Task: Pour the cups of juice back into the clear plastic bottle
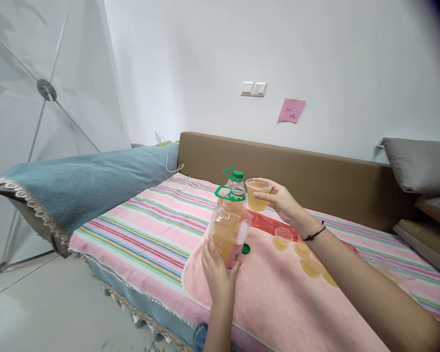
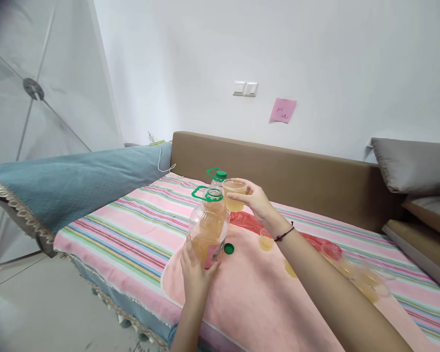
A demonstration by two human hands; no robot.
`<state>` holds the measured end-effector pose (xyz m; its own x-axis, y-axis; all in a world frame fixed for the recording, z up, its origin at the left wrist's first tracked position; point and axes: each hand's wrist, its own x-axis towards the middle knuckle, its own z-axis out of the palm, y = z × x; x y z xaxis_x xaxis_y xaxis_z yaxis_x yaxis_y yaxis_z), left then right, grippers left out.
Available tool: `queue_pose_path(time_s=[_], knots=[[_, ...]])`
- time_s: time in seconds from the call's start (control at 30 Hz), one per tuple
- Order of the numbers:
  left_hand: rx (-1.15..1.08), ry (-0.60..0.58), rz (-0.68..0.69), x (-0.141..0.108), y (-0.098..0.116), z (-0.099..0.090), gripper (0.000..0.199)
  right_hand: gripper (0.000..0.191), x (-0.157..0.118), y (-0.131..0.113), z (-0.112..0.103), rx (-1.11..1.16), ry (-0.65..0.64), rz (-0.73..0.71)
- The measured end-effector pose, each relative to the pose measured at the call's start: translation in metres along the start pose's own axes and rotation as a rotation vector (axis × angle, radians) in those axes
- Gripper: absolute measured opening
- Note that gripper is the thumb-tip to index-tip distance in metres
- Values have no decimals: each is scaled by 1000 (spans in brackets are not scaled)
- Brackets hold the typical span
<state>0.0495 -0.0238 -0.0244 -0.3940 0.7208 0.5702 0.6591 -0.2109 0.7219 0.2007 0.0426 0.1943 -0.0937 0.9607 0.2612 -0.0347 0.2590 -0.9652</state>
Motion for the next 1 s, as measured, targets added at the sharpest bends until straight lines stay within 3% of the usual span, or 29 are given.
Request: queue_pose_path(time_s=[0.57, 1.0], knots=[[-14, 2, -5, -2, 1, 0, 101, 60, 1, -9, 1, -207, -46, -65], [12, -11, -7, -2, 3, -1, 103, 58, 6, -16, -4, -289, -100, -31]])
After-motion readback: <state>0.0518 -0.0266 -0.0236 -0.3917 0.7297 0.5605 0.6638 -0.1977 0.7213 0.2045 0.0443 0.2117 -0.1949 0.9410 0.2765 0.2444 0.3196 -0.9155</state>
